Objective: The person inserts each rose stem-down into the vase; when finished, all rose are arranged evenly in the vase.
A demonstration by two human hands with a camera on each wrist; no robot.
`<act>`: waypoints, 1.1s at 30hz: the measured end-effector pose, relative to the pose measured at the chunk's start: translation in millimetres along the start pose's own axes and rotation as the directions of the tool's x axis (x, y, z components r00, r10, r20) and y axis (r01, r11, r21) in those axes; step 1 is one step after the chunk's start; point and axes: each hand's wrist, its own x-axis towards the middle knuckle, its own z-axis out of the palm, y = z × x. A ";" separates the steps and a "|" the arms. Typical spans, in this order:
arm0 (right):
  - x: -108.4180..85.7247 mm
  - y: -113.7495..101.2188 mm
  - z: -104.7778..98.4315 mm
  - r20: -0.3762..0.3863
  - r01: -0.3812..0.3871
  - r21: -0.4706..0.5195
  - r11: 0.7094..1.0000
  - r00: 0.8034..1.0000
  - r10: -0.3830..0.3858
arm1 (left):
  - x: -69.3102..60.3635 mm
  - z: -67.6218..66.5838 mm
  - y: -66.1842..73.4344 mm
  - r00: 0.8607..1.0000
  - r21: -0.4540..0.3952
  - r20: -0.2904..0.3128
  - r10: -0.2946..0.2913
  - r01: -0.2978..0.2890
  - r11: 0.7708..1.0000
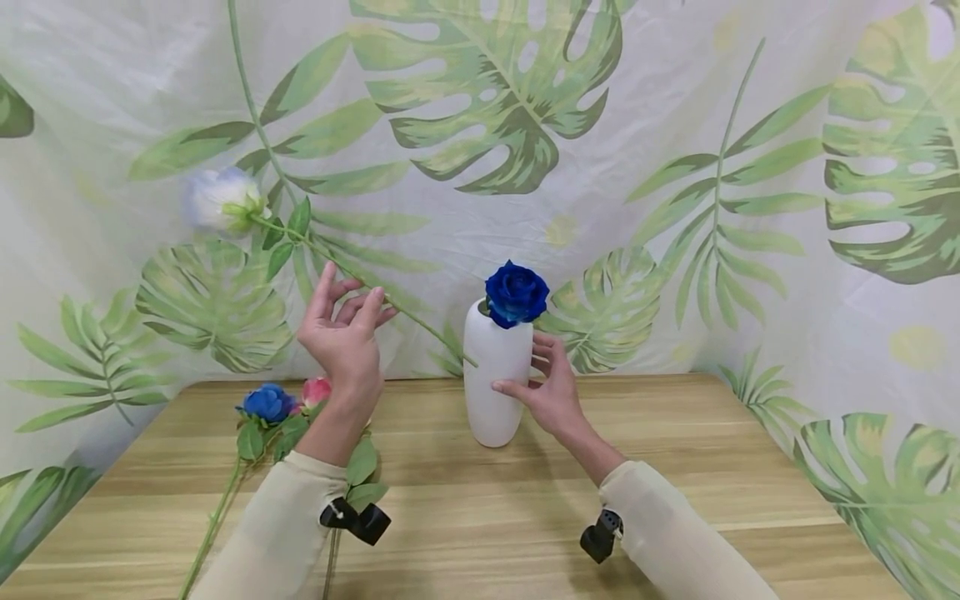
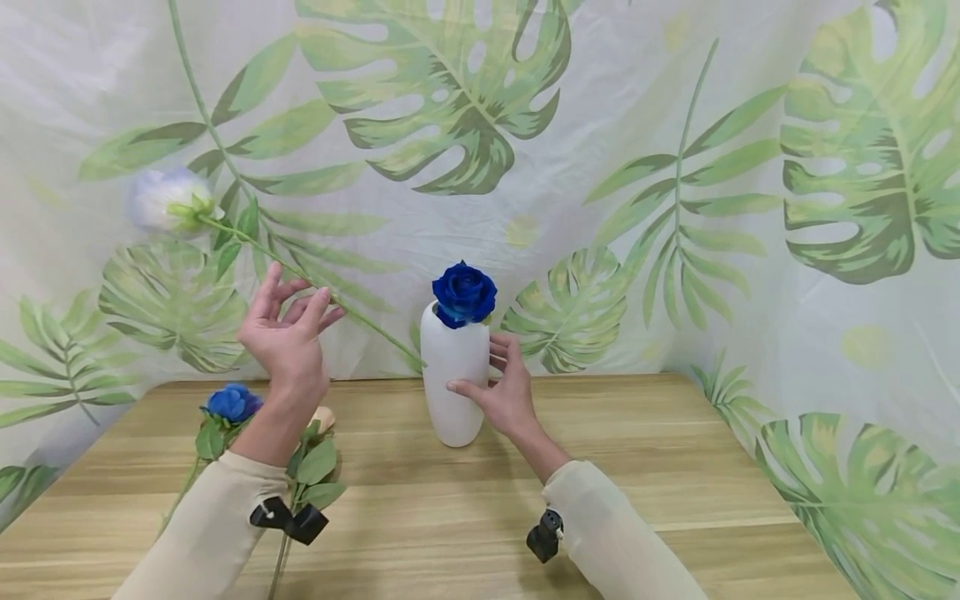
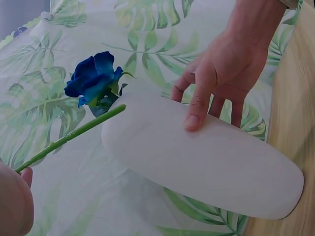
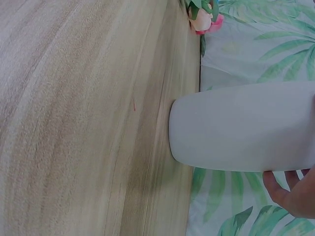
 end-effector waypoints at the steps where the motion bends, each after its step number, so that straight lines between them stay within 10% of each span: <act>1: 0.1 0.3 0.0 0.000 -0.001 0.000 1.000 1.000 0.001 | 0.1 0.6 0.0 1.000 0.004 0.000 -0.005 0.005 1.000; 10: 0.6 1.0 -0.1 -0.004 0.003 -0.011 1.000 1.000 -0.004 | 2.9 4.9 -0.5 0.997 0.040 -0.041 -0.064 0.065 0.997; 18: 0.4 1.8 0.5 -0.006 0.011 -0.010 1.000 1.000 -0.011 | 4.6 2.4 -4.2 0.991 -0.105 0.027 -0.127 0.130 0.986; 33: -0.4 2.6 0.1 -0.011 0.027 -0.018 0.999 1.000 -0.027 | 2.2 6.9 -4.4 0.995 -0.175 0.066 -0.080 0.090 0.980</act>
